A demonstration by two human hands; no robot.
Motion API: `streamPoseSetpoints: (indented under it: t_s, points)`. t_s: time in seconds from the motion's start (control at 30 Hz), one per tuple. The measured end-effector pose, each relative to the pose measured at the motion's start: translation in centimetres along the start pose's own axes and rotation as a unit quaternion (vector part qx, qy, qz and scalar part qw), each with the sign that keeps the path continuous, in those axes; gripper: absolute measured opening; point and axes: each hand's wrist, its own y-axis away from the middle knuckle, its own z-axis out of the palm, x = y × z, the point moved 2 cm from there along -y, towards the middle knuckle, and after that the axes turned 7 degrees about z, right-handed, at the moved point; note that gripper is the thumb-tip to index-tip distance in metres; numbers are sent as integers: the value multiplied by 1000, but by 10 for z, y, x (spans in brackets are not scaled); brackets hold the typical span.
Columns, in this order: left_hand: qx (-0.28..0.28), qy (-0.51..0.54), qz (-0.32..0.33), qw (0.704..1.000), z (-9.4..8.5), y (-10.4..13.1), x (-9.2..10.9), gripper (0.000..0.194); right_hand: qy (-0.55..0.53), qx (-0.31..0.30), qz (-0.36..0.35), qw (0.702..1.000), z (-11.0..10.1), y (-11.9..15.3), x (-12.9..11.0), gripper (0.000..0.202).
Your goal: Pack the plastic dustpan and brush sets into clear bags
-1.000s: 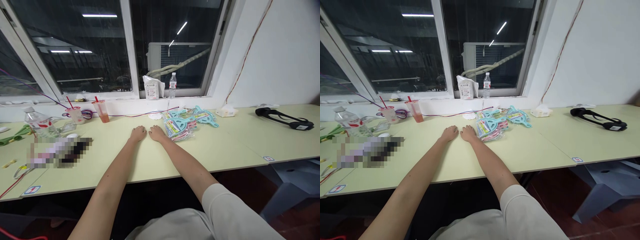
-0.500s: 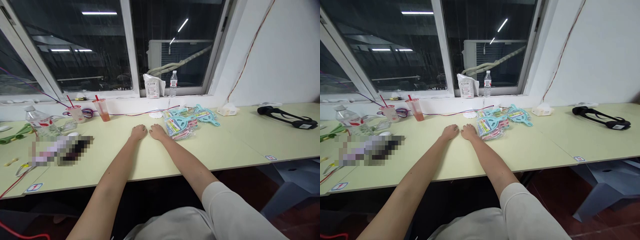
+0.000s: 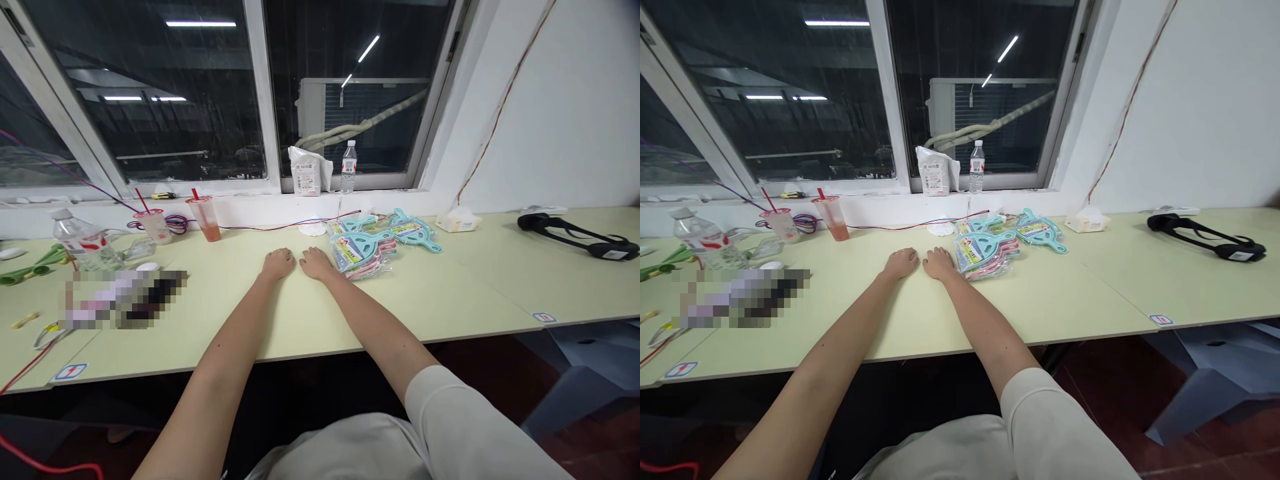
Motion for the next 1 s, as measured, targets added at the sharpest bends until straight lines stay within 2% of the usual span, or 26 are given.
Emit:
streamPoseSetpoints:
  t_s: [0.77, 1.0]
  points:
    - [1, 11, -2, 1000, 1, 1, 0, 36, -9, -19, 15, 1000, -6, 4, -3, 43]
    - [0, 15, -6, 1000, -2, 2, 1, 35, -31, -49, 16, 998, -22, 12, -17, 35]
